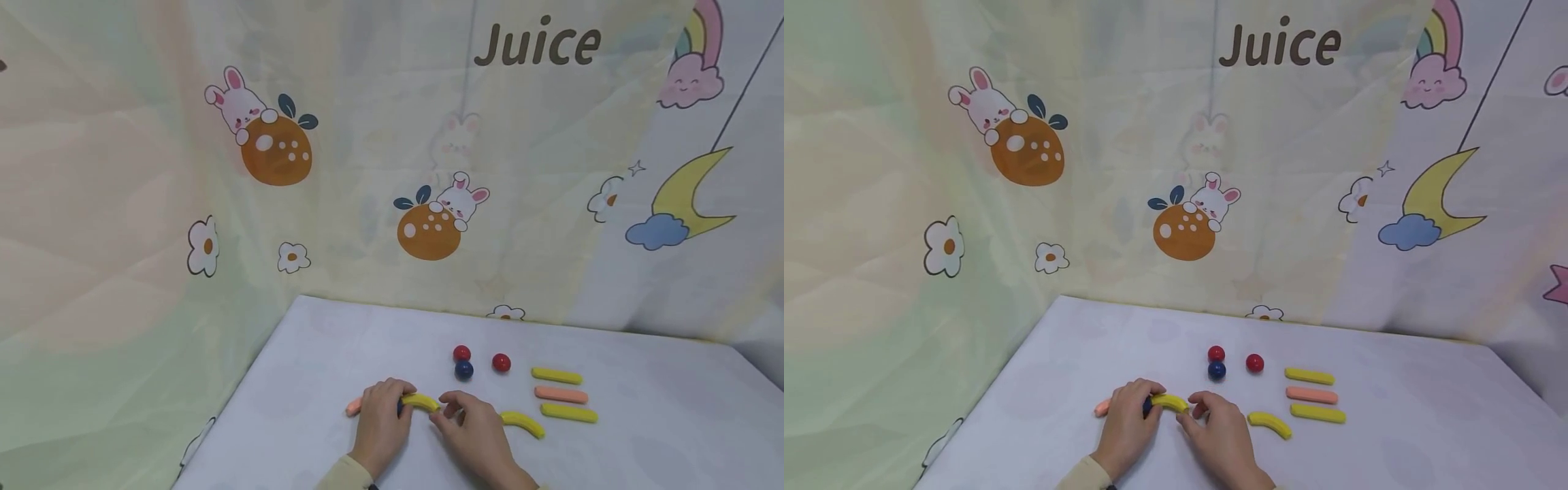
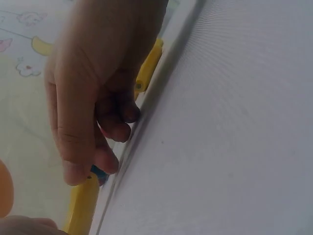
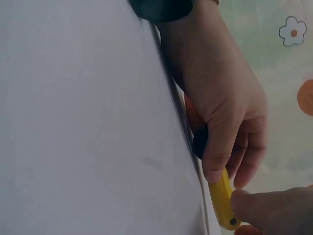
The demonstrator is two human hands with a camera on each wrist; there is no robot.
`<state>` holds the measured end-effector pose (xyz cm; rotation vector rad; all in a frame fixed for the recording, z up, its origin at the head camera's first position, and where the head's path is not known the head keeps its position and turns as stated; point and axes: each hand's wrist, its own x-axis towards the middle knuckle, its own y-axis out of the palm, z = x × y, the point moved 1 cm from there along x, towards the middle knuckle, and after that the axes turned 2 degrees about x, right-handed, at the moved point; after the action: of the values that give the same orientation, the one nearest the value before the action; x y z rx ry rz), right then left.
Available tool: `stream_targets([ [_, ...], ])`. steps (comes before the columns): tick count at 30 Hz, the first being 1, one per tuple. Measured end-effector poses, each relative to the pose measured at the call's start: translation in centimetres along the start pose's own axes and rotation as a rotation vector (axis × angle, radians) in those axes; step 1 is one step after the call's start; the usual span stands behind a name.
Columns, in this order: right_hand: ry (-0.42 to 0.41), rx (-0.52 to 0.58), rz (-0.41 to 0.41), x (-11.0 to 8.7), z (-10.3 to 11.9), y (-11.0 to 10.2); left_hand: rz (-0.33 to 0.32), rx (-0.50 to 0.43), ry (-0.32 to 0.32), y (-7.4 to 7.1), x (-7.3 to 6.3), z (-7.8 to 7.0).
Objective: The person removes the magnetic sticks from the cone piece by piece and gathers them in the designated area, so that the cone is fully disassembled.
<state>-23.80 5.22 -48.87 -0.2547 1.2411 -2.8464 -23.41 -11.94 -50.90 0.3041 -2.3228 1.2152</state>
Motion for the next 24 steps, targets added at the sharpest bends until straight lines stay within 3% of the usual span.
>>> stream_targets([
  [7,-0.022,0.027,-0.044,-0.19,-0.09,0.79,0.017,-0.015,0.029,0.10,0.01,-0.04],
  [13,-0.036,-0.029,-0.064,-0.17,-0.06,0.99,0.072,-0.040,0.050,0.02,-0.01,-0.20],
  [17,0.016,-0.076,-0.104,-0.09,-0.13,0.86,0.111,0.032,0.038,-0.16,0.02,-0.54],
  [24,0.079,-0.124,-0.179,0.38,-0.94,0.88,0.048,0.166,-0.010,-0.60,0.07,-0.80],
])
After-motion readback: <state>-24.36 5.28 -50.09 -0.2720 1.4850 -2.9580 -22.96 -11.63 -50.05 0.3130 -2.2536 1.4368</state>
